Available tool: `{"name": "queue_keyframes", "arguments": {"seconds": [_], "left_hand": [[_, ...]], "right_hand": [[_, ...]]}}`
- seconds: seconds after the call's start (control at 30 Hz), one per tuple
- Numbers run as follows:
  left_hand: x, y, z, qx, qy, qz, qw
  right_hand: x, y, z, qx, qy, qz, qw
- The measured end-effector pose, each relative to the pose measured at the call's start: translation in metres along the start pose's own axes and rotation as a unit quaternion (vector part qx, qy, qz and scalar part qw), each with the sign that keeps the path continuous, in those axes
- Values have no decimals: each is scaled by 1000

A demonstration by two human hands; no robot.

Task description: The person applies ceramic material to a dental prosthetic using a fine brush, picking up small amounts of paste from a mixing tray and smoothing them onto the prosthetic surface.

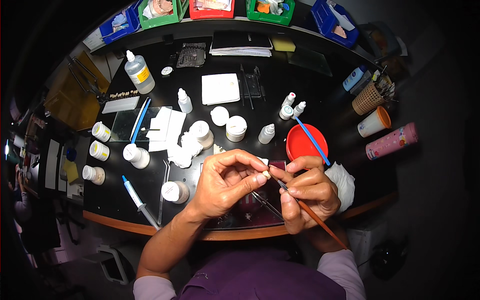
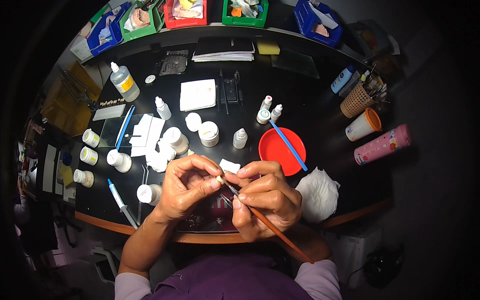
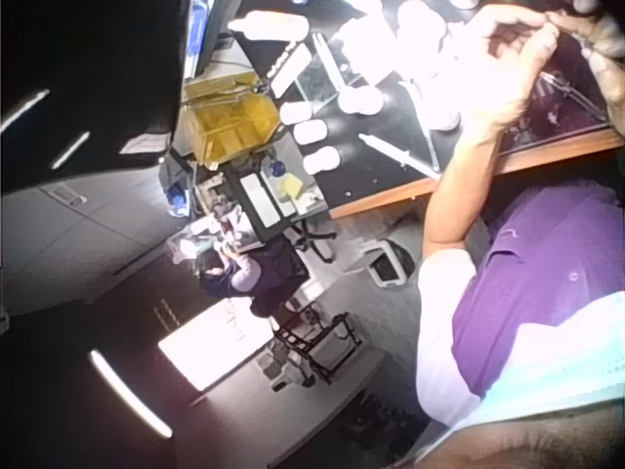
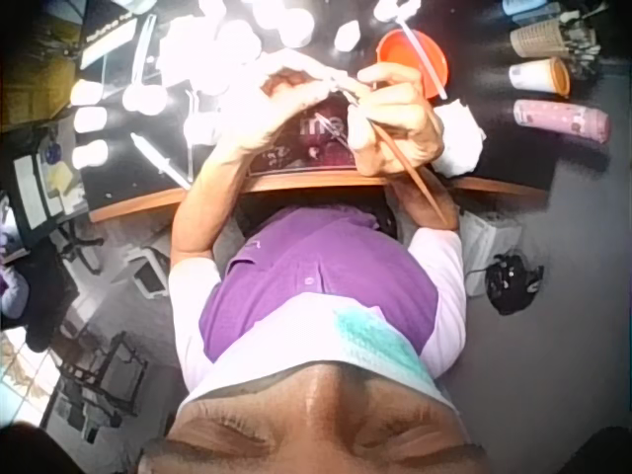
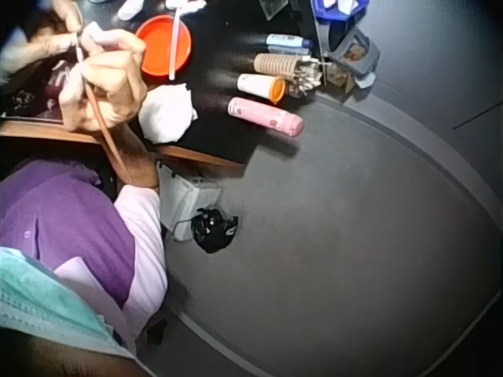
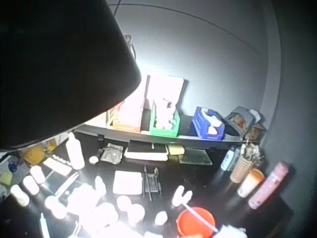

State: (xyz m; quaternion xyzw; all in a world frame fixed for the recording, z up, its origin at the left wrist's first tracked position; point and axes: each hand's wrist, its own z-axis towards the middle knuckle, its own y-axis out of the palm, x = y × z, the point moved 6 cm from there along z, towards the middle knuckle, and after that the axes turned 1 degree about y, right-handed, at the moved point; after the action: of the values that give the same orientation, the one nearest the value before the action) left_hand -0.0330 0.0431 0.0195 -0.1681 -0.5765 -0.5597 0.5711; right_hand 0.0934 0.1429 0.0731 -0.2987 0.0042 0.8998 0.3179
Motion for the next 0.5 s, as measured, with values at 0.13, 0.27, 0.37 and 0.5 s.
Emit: {"name": "queue_keyframes", "arguments": {"seconds": [0.13, 0.27, 0.37, 0.5], "left_hand": [[0, 1, 0, -2, 7, -11, 1000], [0, 1, 0, -2, 8, -11, 1000], [1, 0, 0, 2, 1, -2, 1000], [1, 1, 0, 2, 0, -3, 1000]], "right_hand": [[-1, 0, 1, -6, -4, -10, 1000], [-2, 1, 0, -3, 0, -15, 1000], [-2, 2, 1, -11, 9, -22, 1000], [-2, 1, 1, -6, 4, -19, 1000]]}}
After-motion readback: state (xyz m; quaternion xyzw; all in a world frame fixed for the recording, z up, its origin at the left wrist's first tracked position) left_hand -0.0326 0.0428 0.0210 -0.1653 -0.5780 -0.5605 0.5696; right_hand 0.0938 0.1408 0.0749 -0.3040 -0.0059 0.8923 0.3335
